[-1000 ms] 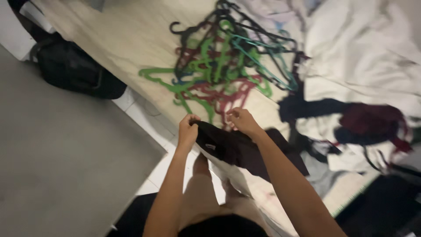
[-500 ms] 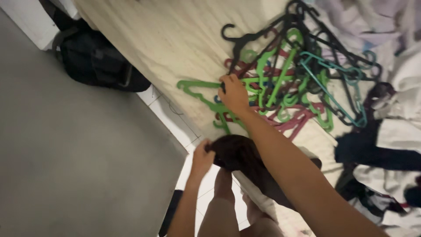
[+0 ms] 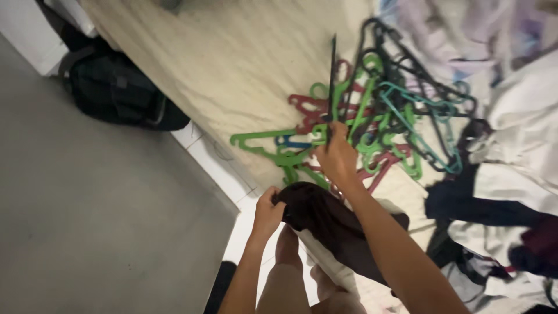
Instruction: The person takes several t-shirts from a pile on a bed, places each on a plastic hanger, and hangs them on a wall-mounted clothing rack. The garments include white, olive, black, maroon, and navy shirts.
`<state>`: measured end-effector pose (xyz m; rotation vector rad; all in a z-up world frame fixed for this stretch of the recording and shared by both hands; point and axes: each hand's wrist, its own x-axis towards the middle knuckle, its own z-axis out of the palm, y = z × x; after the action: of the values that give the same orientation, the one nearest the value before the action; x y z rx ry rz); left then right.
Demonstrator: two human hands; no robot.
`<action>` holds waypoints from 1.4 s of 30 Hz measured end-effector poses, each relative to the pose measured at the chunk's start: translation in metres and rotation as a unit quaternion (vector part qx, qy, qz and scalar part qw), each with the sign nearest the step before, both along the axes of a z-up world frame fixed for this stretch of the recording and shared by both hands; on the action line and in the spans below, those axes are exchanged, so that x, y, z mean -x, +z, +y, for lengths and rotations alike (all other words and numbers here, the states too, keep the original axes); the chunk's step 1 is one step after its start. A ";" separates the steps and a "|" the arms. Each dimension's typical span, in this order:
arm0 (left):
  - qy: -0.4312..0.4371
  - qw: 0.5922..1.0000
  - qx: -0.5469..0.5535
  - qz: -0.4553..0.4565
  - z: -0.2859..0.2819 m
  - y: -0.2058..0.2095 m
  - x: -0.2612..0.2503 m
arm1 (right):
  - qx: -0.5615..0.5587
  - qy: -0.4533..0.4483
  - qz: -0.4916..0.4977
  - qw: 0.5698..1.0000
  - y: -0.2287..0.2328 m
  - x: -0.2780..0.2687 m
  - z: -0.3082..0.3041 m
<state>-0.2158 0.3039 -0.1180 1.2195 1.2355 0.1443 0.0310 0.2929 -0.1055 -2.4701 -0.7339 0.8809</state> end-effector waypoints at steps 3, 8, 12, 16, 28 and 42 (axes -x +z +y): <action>-0.021 0.998 -0.004 -0.052 -0.010 0.006 -0.019 | -0.127 0.029 -0.104 0.986 0.027 -0.016 -0.046; -0.085 0.993 -0.073 -0.034 -0.041 0.015 -0.052 | -0.169 -0.055 0.141 0.974 0.065 -0.042 -0.157; -0.076 0.992 -0.088 -0.059 -0.062 0.024 -0.067 | -0.063 -0.033 0.088 0.994 0.129 -0.033 -0.267; -0.122 0.966 -0.228 -0.018 -0.076 0.056 -0.089 | -0.111 0.006 -0.008 0.994 0.203 0.000 -0.362; -0.285 0.819 -0.488 -0.103 -0.234 0.276 -0.143 | -0.067 -0.039 -0.027 0.997 0.309 0.087 -0.540; -0.387 0.416 -0.797 -0.206 -0.325 0.461 -0.155 | -0.371 -0.103 -0.106 0.917 0.300 0.049 -0.569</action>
<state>-0.0613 -0.0208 0.3430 2.9725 -0.5255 1.0187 -0.0180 -0.2764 0.1944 -1.9089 -0.6928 0.1836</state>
